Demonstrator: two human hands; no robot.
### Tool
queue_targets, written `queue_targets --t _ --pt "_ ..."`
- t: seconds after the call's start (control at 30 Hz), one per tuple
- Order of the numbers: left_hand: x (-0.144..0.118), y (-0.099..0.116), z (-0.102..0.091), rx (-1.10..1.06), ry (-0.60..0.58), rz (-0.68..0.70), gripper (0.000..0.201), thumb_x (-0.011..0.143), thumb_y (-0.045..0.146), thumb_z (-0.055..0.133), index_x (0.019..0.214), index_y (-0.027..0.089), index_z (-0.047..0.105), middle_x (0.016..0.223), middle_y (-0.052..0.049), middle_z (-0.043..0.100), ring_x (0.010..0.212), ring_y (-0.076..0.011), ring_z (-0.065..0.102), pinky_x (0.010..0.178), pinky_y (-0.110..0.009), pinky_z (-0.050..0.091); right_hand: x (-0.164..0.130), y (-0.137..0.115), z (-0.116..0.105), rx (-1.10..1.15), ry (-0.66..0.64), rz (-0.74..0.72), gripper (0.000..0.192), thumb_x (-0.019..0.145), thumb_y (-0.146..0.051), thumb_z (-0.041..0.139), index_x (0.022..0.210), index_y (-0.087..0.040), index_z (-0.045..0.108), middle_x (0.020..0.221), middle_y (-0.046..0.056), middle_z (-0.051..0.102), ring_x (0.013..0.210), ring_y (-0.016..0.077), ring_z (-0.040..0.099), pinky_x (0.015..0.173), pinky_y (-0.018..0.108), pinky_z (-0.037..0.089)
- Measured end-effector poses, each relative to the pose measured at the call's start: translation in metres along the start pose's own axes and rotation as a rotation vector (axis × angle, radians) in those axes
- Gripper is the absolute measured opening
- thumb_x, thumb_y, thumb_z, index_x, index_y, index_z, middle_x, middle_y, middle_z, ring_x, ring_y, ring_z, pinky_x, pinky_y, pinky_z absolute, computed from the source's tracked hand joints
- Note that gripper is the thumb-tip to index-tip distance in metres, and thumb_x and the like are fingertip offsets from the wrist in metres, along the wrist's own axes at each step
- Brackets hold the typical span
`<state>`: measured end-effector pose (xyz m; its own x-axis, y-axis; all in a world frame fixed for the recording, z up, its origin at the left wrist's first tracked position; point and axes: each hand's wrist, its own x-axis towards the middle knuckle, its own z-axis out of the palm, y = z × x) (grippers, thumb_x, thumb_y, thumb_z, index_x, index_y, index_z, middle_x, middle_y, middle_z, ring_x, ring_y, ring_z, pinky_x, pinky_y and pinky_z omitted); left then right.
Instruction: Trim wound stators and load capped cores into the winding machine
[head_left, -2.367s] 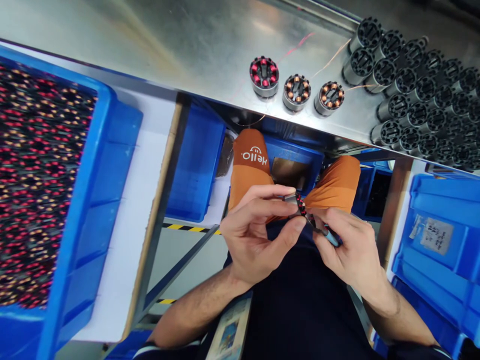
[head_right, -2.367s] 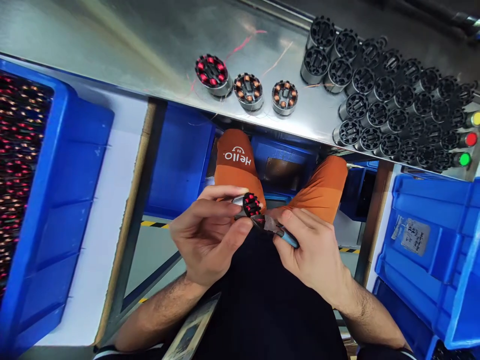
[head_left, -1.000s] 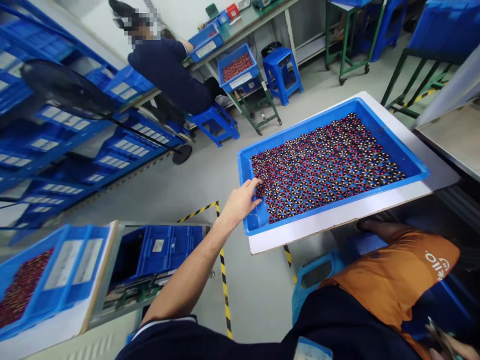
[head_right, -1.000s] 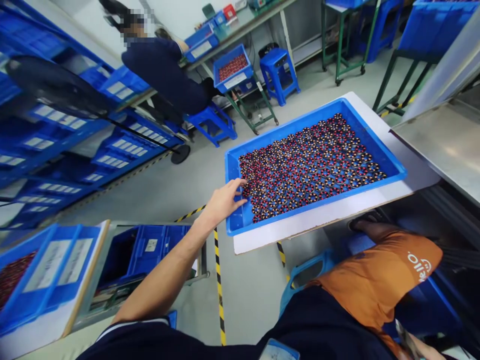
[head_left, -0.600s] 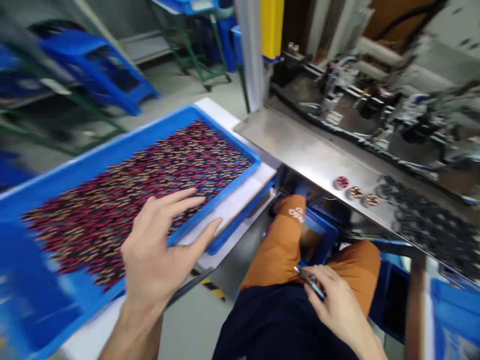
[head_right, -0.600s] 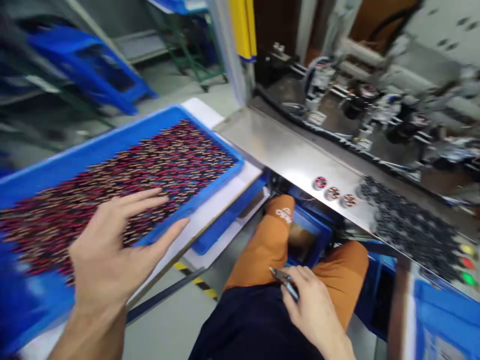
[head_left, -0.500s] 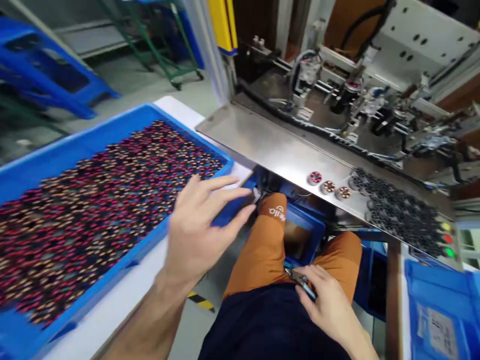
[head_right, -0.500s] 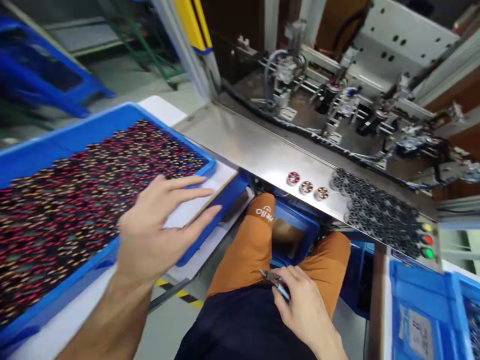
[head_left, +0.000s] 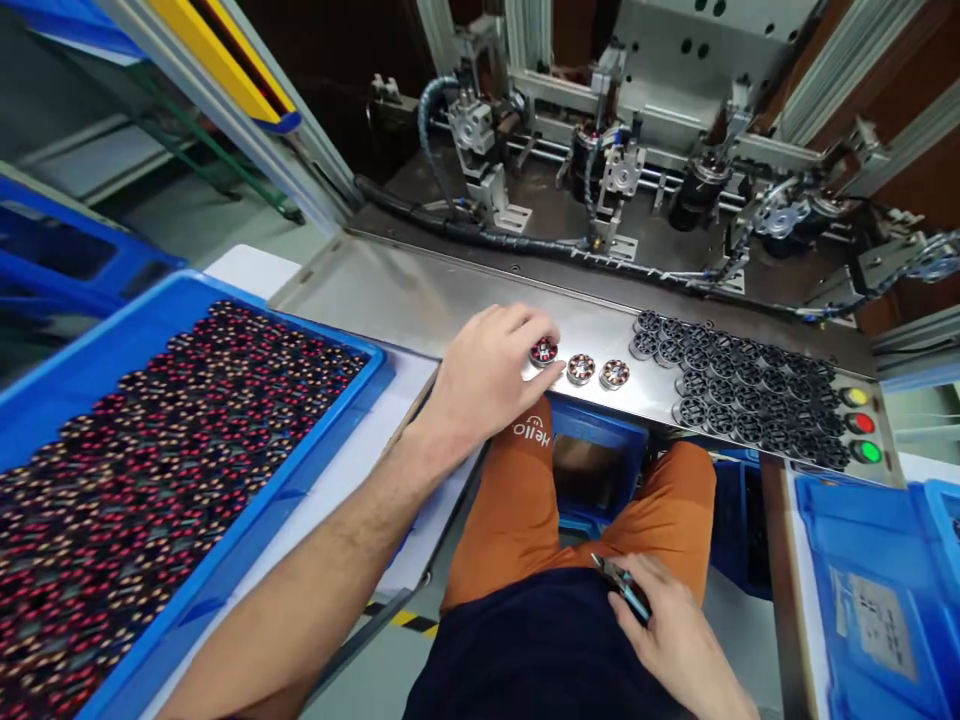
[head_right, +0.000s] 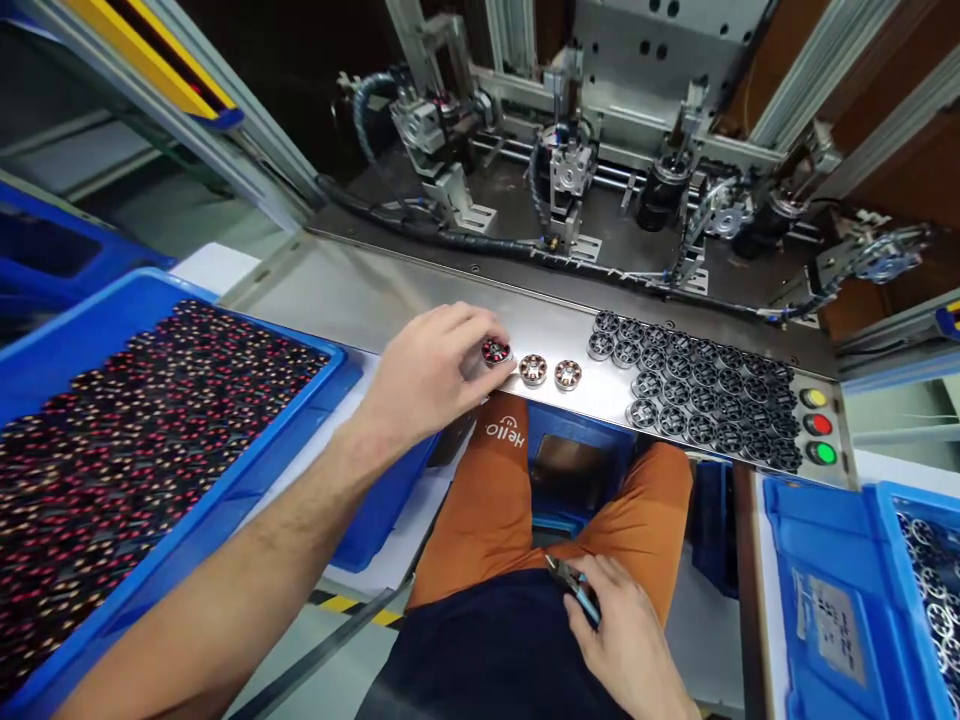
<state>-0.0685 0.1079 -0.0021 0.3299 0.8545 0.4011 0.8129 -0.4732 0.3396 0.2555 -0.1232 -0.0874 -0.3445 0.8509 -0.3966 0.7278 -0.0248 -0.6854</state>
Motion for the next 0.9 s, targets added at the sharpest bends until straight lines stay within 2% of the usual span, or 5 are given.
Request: queue_targets --t 0.13,0.37,0.57,0.73,0.9 --pt "0.002 0.013 0.004 -0.051 0.02 0.118 0.009 0.106 0.024 0.072 0.114 0.026 0.077 0.136 -0.007 0.082 0.128 -0.0302 0.077 0.136 -0.065 0.044 0.012 -0.006 -0.003 -0.039 -0.016 -0.057 0.028 0.113 -0.028 0.063 0.134 -0.029 0.082 0.127 0.009 0.086 0.117 0.0314 0.084 0.104 0.045 0.069" --pt "0.022 0.033 0.01 0.111 -0.074 0.146 0.016 0.104 0.037 0.085 0.109 0.022 0.088 0.132 -0.011 0.086 0.136 -0.0338 0.079 0.138 -0.068 0.046 0.029 0.021 -0.002 -0.113 0.055 -0.301 0.031 0.116 -0.042 0.065 0.139 -0.029 0.082 0.133 0.009 0.089 0.12 0.0329 0.089 0.104 0.046 0.075" --pt "0.013 0.075 -0.033 0.273 -0.024 -0.155 0.073 0.112 0.046 0.023 0.067 0.02 0.074 0.171 0.02 0.063 0.172 -0.0296 0.05 0.112 -0.047 0.055 0.049 0.044 0.002 -0.111 0.045 -0.415 0.03 0.112 -0.048 0.069 0.135 -0.033 0.083 0.129 0.005 0.092 0.109 0.031 0.093 0.092 0.037 0.079" --pt "-0.039 0.088 -0.037 -0.333 0.136 -0.057 0.015 0.103 0.022 0.077 0.092 0.026 0.086 0.131 0.001 0.088 0.116 -0.0127 0.084 0.111 -0.025 0.069 0.048 0.037 -0.004 -0.101 0.123 -0.305 0.033 0.113 -0.046 0.065 0.135 -0.028 0.081 0.12 0.008 0.092 0.101 0.0322 0.093 0.08 0.036 0.077" --pt "-0.103 0.083 0.0 -0.556 0.282 -0.087 0.013 0.098 0.023 0.093 0.1 0.022 0.08 0.108 -0.007 0.086 0.098 -0.0208 0.085 0.12 -0.045 0.07 0.033 -0.017 -0.018 -0.036 0.208 -0.217 0.036 0.117 -0.038 0.063 0.147 -0.026 0.079 0.138 0.011 0.087 0.125 0.032 0.086 0.109 0.042 0.07"
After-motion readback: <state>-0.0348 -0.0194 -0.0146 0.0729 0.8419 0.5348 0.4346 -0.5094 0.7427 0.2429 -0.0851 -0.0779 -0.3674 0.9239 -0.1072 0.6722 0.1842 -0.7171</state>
